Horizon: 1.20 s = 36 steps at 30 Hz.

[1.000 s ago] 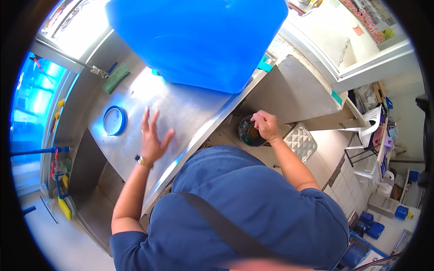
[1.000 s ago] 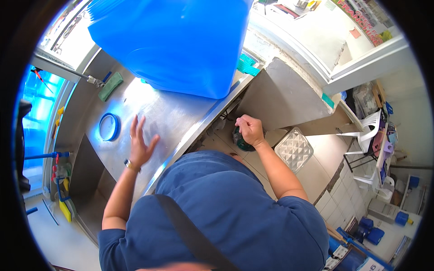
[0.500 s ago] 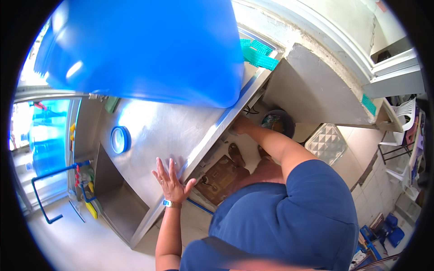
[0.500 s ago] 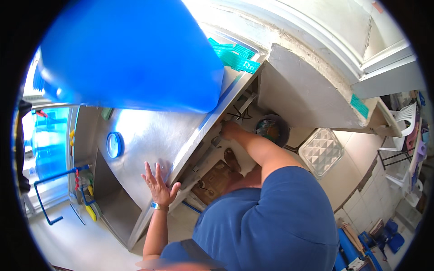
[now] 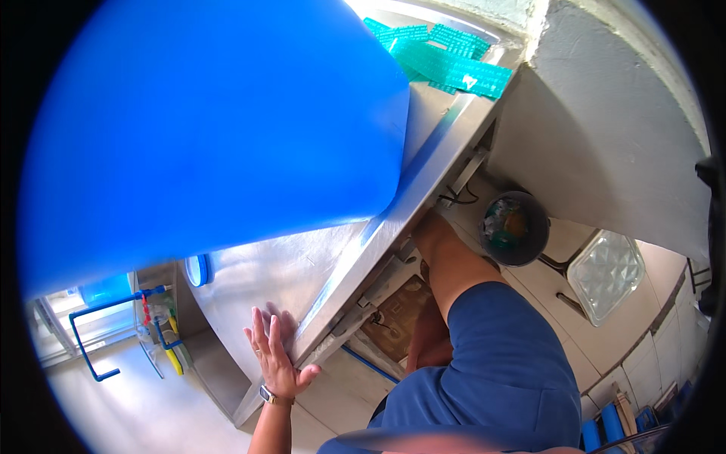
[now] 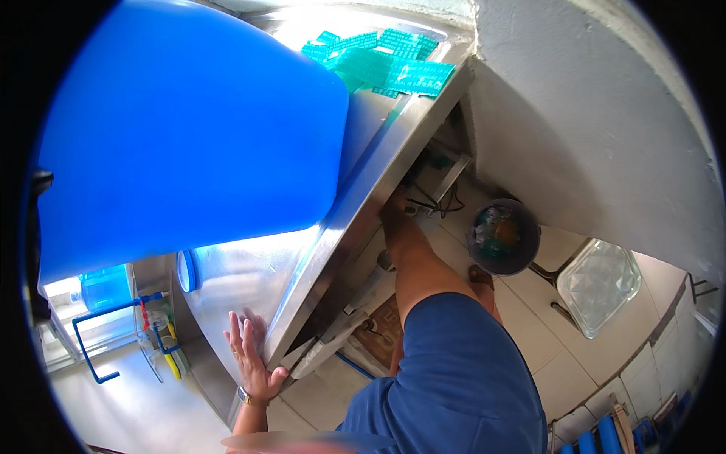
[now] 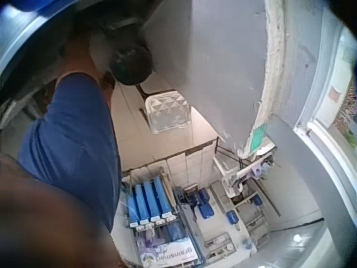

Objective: The person cleans a stainless steel countertop with a green sponge, then handles a large blue plastic water container. They attach a green spigot to the container, wipe it with a cloth, and use a hot air gun to heat the spigot area. Finally, they open a clear plastic bag and place it over a metal tray.

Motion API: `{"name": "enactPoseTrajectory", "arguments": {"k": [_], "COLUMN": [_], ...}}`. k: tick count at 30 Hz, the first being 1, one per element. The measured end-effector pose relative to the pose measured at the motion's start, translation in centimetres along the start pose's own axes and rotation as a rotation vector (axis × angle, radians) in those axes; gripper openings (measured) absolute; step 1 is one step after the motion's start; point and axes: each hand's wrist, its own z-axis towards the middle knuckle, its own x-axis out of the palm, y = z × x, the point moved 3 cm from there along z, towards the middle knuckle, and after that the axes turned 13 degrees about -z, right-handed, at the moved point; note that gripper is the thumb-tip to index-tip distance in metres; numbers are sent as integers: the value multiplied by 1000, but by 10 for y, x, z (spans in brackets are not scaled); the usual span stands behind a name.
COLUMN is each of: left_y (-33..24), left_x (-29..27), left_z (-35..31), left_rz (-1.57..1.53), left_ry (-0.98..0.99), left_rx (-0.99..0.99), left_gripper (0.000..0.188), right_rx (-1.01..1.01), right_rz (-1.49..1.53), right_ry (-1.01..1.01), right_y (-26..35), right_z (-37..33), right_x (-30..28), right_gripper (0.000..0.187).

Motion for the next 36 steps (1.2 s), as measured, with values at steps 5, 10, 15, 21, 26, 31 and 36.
{"name": "enactPoseTrajectory", "arguments": {"k": [5, 10, 15, 21, 26, 31, 36], "left_y": [0, -2, -2, -1, 2, 5, -22], "left_x": [-1, -3, -3, -3, -1, -1, -30], "left_z": [2, 4, 1, -1, -6, -12, 8], "left_rz": [-14, -24, -15, 3, 65, -33, -270], "left_ry": [3, -1, -14, -31, -38, -141, -387], "left_rx": [-15, -3, -13, -7, 1, 20, 118], "left_gripper": [111, 109, 107, 105, 100, 100, 94], "right_rx": [16, 25, -4, 40, 54, -154, -81], "right_rz": [39, 135, 332, 341, 240, 385, 243], "right_ry": [-40, -127, -238, 64, 221, 177, 69], "right_y": [-6, -15, -29, -26, 0, -40, -86], "right_z": [8, -2, -44, -180, -241, -320, -402], "right_x": [-7, -46, -102, -118, -118, -165, -227], "right_gripper": [38, 39, 41, 71, 71, 69, 70]}}
